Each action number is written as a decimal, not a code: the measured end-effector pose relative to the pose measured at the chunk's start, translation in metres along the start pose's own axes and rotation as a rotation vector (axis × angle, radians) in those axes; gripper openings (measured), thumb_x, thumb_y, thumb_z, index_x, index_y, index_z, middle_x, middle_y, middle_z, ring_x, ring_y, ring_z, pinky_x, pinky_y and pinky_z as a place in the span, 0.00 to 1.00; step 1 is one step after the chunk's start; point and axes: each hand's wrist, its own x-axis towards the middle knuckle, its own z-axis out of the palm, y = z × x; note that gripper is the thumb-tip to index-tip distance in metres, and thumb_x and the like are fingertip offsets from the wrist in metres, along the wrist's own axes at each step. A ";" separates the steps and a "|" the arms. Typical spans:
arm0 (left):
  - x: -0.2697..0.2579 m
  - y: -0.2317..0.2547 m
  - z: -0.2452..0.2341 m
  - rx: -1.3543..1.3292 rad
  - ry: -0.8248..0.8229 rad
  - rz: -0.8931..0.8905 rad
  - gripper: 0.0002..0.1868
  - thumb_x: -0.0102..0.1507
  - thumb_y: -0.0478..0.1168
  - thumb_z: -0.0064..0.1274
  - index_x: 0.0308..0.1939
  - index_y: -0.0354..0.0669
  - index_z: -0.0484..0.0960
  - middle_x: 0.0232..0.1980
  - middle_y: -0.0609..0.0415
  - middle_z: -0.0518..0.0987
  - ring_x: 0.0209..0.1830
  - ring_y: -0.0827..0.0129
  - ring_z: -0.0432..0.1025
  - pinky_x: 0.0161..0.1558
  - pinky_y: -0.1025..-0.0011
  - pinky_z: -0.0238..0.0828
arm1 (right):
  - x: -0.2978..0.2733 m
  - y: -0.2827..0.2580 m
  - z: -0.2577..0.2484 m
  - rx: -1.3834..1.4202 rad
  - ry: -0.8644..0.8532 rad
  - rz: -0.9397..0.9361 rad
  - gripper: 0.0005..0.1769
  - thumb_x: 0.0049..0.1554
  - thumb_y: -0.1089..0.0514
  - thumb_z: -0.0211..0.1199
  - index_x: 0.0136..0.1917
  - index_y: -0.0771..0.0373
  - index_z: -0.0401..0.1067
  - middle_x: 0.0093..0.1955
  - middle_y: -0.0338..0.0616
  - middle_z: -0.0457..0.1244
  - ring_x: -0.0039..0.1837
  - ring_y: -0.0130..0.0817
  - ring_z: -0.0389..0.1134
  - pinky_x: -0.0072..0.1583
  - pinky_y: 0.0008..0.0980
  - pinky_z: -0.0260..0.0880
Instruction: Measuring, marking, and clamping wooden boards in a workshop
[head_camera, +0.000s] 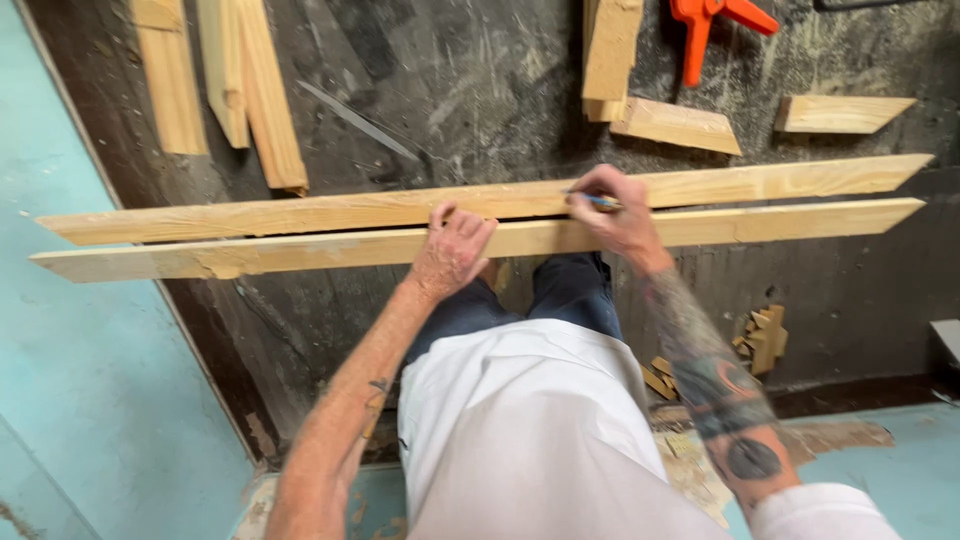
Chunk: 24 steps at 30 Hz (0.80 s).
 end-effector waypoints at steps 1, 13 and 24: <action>-0.006 0.001 -0.007 0.012 0.010 -0.013 0.36 0.48 0.46 0.73 0.58 0.44 0.78 0.46 0.53 0.74 0.53 0.62 0.69 0.70 0.48 0.53 | -0.001 -0.008 0.002 0.034 -0.005 0.019 0.10 0.60 0.64 0.64 0.56 0.61 0.76 0.47 0.49 0.70 0.51 0.42 0.74 0.57 0.42 0.74; -0.021 0.013 -0.018 0.173 0.014 0.000 0.40 0.47 0.58 0.75 0.56 0.48 0.74 0.51 0.56 0.70 0.51 0.62 0.67 0.65 0.53 0.58 | -0.075 -0.018 -0.059 -0.593 -0.261 -0.047 0.17 0.73 0.58 0.49 0.66 0.66 0.74 0.59 0.53 0.71 0.54 0.44 0.73 0.54 0.40 0.76; -0.008 0.003 -0.022 0.195 0.042 0.003 0.42 0.47 0.60 0.73 0.59 0.49 0.74 0.54 0.57 0.72 0.53 0.60 0.68 0.65 0.52 0.60 | -0.071 0.001 -0.075 -0.789 -0.334 -0.205 0.41 0.49 0.43 0.72 0.72 0.56 0.66 0.57 0.52 0.69 0.56 0.46 0.72 0.64 0.50 0.71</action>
